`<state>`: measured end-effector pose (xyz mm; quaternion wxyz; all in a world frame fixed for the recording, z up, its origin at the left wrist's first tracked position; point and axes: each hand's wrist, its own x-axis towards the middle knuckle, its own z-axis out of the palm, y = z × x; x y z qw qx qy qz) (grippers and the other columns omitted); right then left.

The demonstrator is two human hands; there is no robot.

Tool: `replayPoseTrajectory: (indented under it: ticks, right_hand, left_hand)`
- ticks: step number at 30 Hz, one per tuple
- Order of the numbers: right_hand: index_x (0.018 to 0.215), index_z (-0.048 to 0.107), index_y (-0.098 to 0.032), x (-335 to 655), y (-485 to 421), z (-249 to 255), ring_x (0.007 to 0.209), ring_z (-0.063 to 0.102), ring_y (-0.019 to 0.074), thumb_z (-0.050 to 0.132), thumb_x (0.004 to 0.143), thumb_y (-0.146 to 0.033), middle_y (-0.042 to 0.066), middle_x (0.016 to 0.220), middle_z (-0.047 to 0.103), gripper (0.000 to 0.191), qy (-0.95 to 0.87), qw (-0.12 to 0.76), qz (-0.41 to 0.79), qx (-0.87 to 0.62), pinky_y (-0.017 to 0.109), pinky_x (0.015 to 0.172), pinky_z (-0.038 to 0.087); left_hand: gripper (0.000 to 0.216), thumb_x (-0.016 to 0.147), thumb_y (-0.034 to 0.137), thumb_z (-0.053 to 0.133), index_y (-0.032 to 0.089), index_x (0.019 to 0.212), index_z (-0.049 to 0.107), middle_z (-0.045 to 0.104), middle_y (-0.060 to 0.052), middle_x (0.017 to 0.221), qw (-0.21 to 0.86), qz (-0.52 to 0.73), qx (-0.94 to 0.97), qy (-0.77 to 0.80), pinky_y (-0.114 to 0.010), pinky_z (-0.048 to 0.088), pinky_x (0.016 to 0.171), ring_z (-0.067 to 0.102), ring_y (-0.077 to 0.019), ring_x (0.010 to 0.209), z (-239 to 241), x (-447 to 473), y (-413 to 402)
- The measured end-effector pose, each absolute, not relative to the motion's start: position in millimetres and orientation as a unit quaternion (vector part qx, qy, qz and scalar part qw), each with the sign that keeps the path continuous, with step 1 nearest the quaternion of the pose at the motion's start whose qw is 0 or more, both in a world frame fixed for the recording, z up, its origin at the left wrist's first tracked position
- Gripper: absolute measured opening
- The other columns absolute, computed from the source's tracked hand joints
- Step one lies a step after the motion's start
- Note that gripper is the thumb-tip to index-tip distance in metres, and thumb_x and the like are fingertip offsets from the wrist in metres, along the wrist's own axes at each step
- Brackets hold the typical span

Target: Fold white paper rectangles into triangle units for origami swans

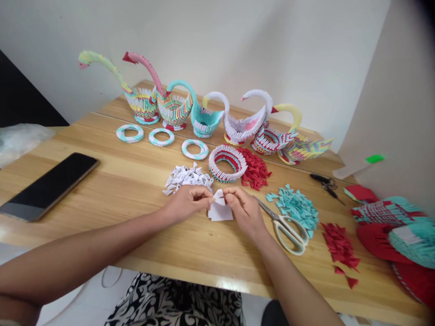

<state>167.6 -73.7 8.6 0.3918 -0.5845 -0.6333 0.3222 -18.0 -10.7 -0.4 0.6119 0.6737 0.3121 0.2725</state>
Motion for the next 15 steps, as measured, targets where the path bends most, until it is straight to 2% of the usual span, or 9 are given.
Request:
replayPoseTrajectory:
  ticks: [6, 15]
  right_hand:
    - [0.082, 0.064, -0.017, 165.4, -71.2, 3.6, 0.063, 0.050, 0.0116, 0.062, 0.083, -0.037, -0.001, 0.071, 0.059, 0.020, -0.588, 0.388, 0.396, -0.589, 0.021, 0.056, 0.037]
    - [0.077, 0.063, -0.017, 164.3, -69.4, 0.4, 0.059, 0.049, 0.0112, 0.062, 0.082, -0.036, -0.001, 0.068, 0.058, 0.020, -0.569, 0.390, 0.401, -0.602, 0.021, 0.054, 0.036]
  left_hand:
    - [0.020, 0.080, 0.032, 0.058, 0.014, 0.073, 0.064, 0.063, 0.000, 0.064, 0.628, 0.256, 0.654, 0.335, -0.017, 0.039, 0.050, 0.050, -0.0073, 0.054, 1.7, -19.4, -6.4]
    - [0.022, 0.083, 0.030, 0.052, 0.014, 0.072, 0.063, 0.064, 0.000, 0.066, 0.607, 0.250, 0.681, 0.325, -0.017, 0.039, 0.052, 0.051, -0.0071, 0.055, 0.0, -21.3, -4.3]
